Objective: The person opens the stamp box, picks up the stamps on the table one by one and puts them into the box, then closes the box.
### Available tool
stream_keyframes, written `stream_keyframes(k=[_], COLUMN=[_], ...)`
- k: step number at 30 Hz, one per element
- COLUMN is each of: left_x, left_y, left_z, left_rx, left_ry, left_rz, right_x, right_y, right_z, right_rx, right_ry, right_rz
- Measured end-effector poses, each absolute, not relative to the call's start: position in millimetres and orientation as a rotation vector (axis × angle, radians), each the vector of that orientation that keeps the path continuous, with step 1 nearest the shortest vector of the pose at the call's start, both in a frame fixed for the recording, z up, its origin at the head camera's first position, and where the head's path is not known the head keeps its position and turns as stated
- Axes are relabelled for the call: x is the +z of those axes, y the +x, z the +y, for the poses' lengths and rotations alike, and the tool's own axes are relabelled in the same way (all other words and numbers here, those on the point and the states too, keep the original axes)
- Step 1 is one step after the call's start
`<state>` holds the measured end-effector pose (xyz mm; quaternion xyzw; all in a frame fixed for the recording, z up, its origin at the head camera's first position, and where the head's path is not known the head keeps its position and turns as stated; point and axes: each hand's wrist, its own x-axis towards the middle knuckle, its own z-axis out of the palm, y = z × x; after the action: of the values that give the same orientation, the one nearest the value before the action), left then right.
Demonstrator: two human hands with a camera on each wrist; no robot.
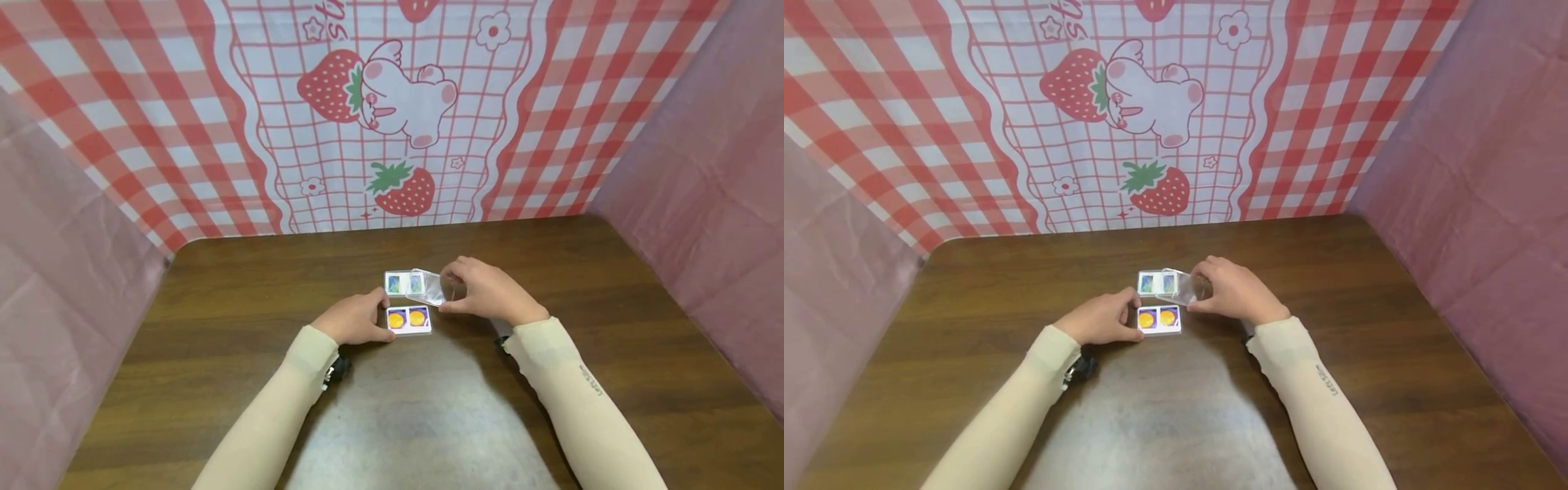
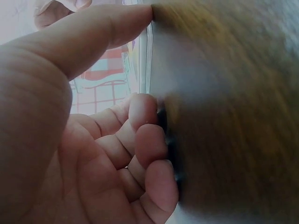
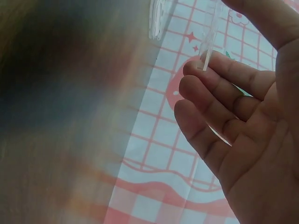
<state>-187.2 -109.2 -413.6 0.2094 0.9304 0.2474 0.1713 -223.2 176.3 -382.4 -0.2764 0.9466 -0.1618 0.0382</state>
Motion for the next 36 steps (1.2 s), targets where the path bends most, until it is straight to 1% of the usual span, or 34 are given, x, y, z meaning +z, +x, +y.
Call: stream_keyframes(k=[14, 36], left_x=[-413.7, -412.1], left_y=[-187.5, -187.6], left_z=[-108.9, -108.2], left_rx=[0.722, 0.717], left_ry=[0.59, 0.567], left_rz=[2.64, 2.636], right_x=[-392.6, -400.2], right_y=[-218.4, -213.2], right_z=[163.3, 151.2], right_rx=[-0.472, -0.449], right_ry=[-0.976, -1.054], right_rz=[2.841, 2.704])
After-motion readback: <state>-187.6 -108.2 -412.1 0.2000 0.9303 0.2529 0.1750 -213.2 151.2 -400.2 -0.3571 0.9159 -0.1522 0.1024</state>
